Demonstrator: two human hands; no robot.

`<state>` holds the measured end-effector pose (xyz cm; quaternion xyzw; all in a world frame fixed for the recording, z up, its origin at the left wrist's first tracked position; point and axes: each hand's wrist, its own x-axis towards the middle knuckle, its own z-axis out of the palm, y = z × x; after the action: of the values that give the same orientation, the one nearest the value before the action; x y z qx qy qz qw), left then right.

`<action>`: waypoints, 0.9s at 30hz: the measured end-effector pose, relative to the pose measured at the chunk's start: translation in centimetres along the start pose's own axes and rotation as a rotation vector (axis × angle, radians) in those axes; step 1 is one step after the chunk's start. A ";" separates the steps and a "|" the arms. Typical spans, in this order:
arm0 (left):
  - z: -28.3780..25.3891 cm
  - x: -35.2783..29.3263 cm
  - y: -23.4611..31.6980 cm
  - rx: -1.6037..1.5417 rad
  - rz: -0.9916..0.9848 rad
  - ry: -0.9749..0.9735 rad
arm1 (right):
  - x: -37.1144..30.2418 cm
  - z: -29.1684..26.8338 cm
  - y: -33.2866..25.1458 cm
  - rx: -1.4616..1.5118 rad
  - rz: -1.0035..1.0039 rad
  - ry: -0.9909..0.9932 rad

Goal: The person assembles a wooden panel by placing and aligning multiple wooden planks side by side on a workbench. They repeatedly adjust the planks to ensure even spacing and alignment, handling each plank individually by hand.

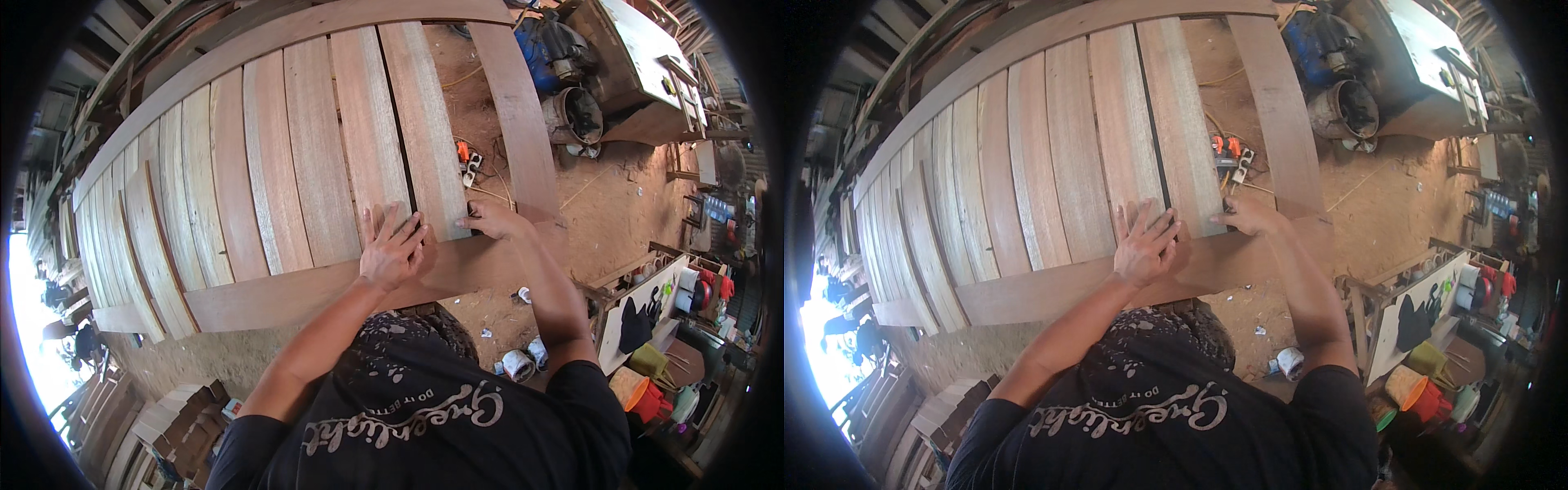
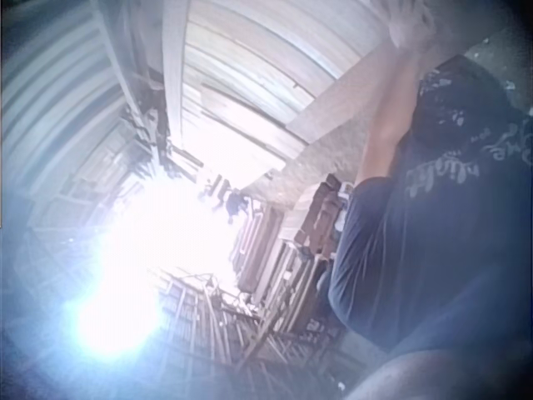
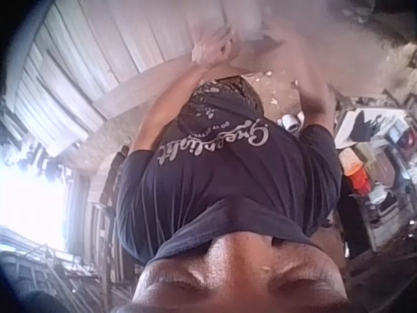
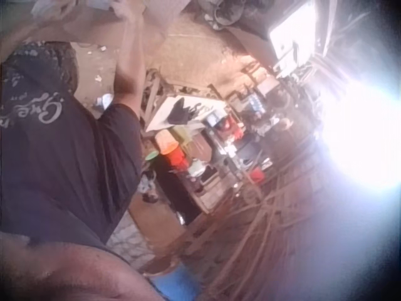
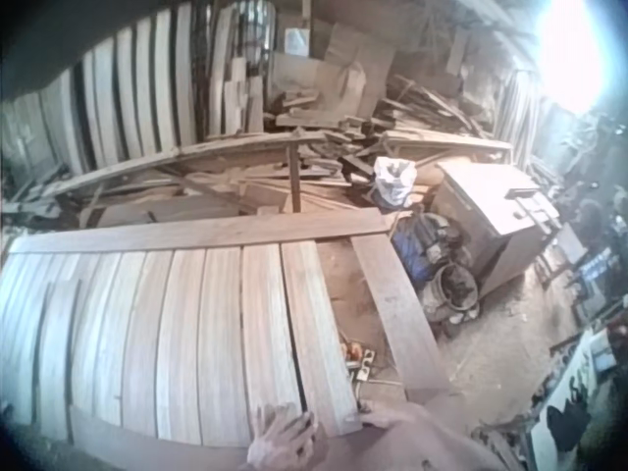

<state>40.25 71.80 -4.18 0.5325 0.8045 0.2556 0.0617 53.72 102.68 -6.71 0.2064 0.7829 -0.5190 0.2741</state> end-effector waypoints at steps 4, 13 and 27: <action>-0.1 0.0 0.0 0.001 0.004 -0.018 | 0.7 -0.3 0.7 0.049 0.006 -0.083; 0.0 0.0 -0.1 -0.006 0.011 -0.021 | 0.9 -0.2 0.0 0.136 0.116 -0.137; 1.9 -0.3 -0.7 0.027 0.045 -0.162 | 0.5 -1.2 -0.9 -0.135 -0.201 -0.076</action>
<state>40.47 71.97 -6.19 0.5701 0.7881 0.2023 0.1137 52.49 103.42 -6.04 0.0881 0.8217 -0.4976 0.2634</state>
